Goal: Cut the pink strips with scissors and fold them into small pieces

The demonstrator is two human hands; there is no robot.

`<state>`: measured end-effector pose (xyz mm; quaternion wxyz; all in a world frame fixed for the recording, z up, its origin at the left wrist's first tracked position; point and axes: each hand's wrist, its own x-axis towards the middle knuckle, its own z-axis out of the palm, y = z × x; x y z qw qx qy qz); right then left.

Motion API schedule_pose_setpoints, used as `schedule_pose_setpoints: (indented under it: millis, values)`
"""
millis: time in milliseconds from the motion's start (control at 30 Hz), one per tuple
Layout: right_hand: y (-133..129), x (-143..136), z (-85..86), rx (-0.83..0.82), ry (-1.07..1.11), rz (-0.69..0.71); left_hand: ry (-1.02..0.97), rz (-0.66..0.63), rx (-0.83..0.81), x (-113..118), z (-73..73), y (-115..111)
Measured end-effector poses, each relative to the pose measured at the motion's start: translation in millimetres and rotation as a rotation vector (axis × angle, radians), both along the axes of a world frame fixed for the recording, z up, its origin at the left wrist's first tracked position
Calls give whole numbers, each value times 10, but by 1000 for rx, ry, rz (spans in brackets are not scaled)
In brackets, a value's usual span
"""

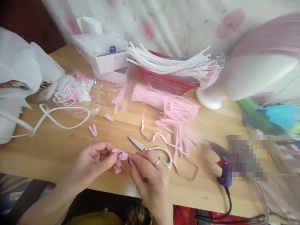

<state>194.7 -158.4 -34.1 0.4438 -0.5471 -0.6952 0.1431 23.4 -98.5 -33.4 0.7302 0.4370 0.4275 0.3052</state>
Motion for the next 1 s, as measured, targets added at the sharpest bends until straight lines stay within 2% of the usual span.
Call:
schedule_pose_setpoints:
  millis: [100,267,433,667,867,1000]
  values:
    - [-31,35,-5,-11,-30,24,14,-15,23,-4,41,-6]
    - [-68,100,1,-5,-88,80,42,-115,61,-51,89,34]
    - [-70,112,8,-20,-105,109,85,-126,59,-74,122,46]
    - [-52,119,-3,-34,-114,136,127,-146,96,-69,129,47]
    - [-41,135,-3,-67,-129,159,240,-236,149,-83,155,72]
    - [-33,135,9,-67,-141,166,286,-252,197,-101,145,61]
